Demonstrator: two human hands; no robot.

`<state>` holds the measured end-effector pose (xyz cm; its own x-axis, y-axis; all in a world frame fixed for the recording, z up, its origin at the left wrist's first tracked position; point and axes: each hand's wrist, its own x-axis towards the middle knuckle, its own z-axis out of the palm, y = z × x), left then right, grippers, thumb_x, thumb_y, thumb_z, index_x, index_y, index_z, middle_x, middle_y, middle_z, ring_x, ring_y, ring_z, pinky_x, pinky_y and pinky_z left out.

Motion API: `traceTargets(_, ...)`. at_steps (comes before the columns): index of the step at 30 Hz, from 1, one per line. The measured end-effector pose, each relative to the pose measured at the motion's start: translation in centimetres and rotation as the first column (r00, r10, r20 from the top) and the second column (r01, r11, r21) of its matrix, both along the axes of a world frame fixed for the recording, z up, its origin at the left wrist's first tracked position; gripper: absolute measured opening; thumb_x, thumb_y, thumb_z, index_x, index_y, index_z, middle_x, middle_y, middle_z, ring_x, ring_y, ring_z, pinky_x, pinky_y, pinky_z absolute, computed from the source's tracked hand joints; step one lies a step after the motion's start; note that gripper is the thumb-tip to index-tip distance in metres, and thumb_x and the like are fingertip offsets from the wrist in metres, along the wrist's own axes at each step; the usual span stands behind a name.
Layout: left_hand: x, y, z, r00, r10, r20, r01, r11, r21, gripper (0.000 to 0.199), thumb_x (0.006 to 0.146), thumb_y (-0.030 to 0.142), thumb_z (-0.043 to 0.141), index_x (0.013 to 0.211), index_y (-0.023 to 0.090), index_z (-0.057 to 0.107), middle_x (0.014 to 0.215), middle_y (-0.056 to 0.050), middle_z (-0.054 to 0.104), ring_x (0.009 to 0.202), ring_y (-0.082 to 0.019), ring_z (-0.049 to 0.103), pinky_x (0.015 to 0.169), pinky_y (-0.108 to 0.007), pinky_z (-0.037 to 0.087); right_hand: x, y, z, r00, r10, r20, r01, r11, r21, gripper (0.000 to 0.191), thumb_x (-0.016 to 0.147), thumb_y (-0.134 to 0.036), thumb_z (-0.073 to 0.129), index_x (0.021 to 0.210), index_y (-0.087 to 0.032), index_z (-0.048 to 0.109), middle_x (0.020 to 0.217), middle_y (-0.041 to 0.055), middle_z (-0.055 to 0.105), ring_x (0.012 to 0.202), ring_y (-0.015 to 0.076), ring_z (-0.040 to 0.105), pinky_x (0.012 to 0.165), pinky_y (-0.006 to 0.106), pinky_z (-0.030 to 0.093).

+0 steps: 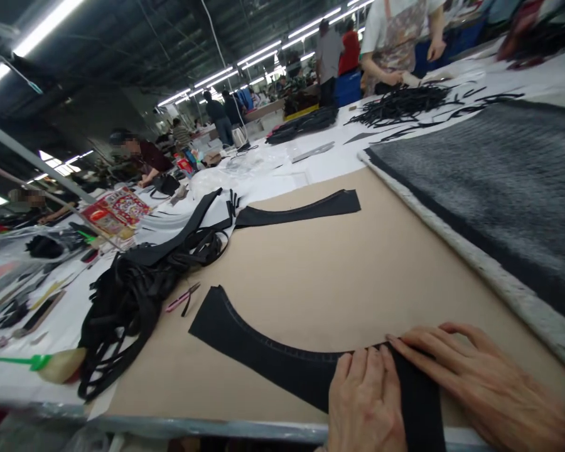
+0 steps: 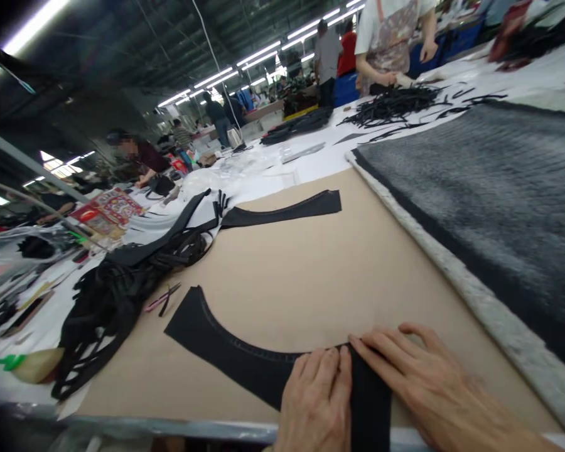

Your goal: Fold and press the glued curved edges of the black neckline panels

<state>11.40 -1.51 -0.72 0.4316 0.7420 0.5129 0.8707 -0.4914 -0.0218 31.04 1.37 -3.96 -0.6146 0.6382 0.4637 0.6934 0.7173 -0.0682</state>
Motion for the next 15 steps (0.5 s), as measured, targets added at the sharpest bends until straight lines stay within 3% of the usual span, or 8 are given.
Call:
traceTargets(4, -0.9, -1.0, -0.8, 0.995, 0.019, 0.094, -0.017, 1.0, -0.02, 0.03, 0.09, 0.021, 0.044, 0.11, 0.015, 0.065, 0.111, -0.002, 0.068, 0.1, -0.017, 0.06, 0.087, -0.029, 0.051, 0.3, 0.0, -0.9, 1.0, -0.009, 0.018, 0.01, 1.0, -0.014, 0.066, 0.07, -0.002, 0.038, 0.129, -0.027, 0.055, 0.118, 0.0054, 0.061, 0.097, 0.0262, 0.059, 0.087, 0.046, 0.046)
traceTargets(9, -1.9, -0.9, -0.5, 0.994, -0.051, 0.097, 0.048, 0.998, 0.029, 0.029, 0.086, 0.018, 0.049, 0.11, 0.016, 0.065, 0.109, -0.002, 0.069, 0.099, -0.017, 0.062, 0.085, -0.027, 0.054, 0.5, -0.1, -0.8, 0.999, -0.02, 0.047, 0.023, 0.999, -0.049, 0.071, 0.07, -0.004, 0.039, 0.136, -0.029, 0.048, 0.117, 0.0034, 0.061, 0.099, 0.026, 0.059, 0.086, 0.045, 0.05)
traceTargets(15, -1.1, -1.0, -0.2, 0.974, 0.091, 0.208, -0.094, 0.996, 0.004, 0.027, 0.084, 0.025, 0.053, 0.105, 0.019, 0.067, 0.1, -0.003, 0.072, 0.091, -0.019, 0.065, 0.078, -0.028, 0.058, 1.2, -0.5, -3.0, 0.993, -0.089, 0.076, 0.092, 0.995, -0.04, 0.076, 0.072, -0.014, 0.047, 0.142, -0.04, 0.034, 0.123, -0.0043, 0.059, 0.106, 0.0257, 0.057, 0.086, 0.043, 0.052)
